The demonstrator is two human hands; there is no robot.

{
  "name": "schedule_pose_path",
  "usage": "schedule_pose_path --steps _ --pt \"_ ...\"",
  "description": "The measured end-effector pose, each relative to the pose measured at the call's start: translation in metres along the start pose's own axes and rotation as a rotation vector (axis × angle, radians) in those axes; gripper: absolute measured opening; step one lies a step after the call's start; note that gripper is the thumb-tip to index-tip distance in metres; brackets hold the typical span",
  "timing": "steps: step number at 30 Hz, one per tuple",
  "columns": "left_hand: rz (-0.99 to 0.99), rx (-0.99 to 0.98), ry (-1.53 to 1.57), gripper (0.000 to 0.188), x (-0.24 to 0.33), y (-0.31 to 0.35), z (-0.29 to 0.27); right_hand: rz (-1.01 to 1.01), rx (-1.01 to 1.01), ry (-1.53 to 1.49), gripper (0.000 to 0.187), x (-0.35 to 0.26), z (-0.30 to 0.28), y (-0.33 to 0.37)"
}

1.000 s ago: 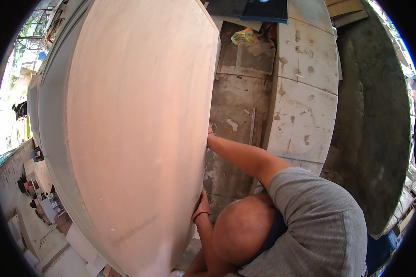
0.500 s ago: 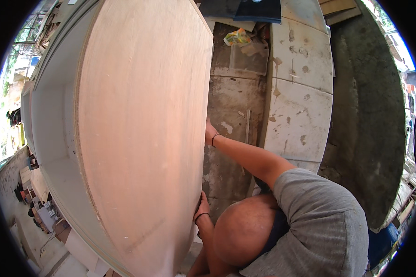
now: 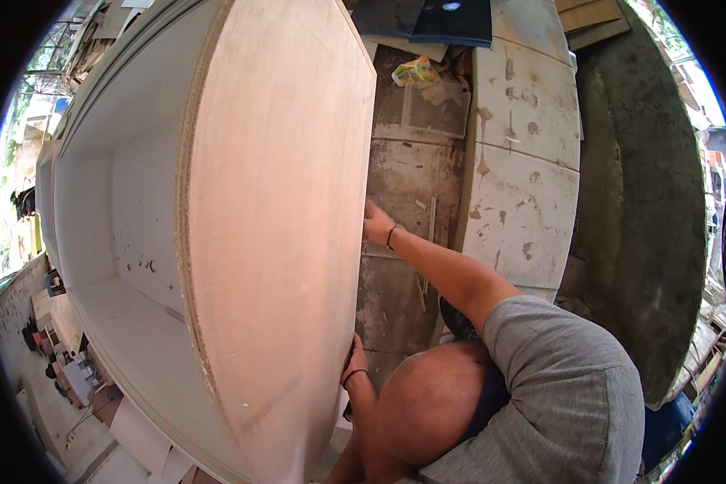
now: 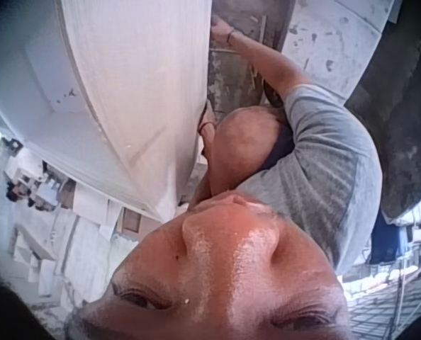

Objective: The person applies adhesive to wood furniture components using a spreading tool and a bottle of glue, and then assembles the pieces by hand.

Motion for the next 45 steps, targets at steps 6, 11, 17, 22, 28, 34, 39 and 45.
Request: schedule_pose_path --steps 6,11,17,22,28,34,39,45 --pt "-0.059 -0.019 0.049 0.043 0.006 -0.028 -0.012 0.050 0.214 -0.131 0.058 -0.005 -0.036 -0.001" --pt "-0.013 -0.010 0.033 0.044 -0.017 -0.004 0.000 0.019 0.294 -0.147 0.052 -0.017 -0.056 0.001" --pt "-0.024 -0.065 0.000 0.045 -0.027 0.006 0.010 0.006 0.339 -0.094 0.048 -0.040 -0.058 0.003" --pt "-0.030 -0.074 0.005 0.045 -0.027 0.000 0.008 -0.037 0.366 -0.081 0.047 -0.056 -0.064 0.002" --pt "-0.085 -0.098 0.026 0.044 -0.024 -0.015 0.001 -0.081 0.365 -0.121 0.046 -0.072 -0.075 0.004" --pt "-0.122 -0.025 0.062 0.051 -0.018 -0.028 -0.018 -0.141 0.402 -0.121 0.043 -0.072 -0.083 0.001" --pt "-0.051 0.182 0.020 0.054 -0.025 -0.008 -0.037 -0.171 0.433 -0.065 0.038 -0.092 -0.103 0.005" --pt "-0.002 0.198 -0.054 0.072 -0.005 0.001 -0.054 -1.425 0.479 0.609 0.040 -0.320 -0.004 0.121"
Point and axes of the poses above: each hand's wrist, its own y-axis away from the middle knuckle, its own z-axis out of the palm, x = y × z, the point moved 8 cm from there along -y, towards the middle knuckle, and after that the axes turned 7 degrees about -z, right-handed, at the moved point
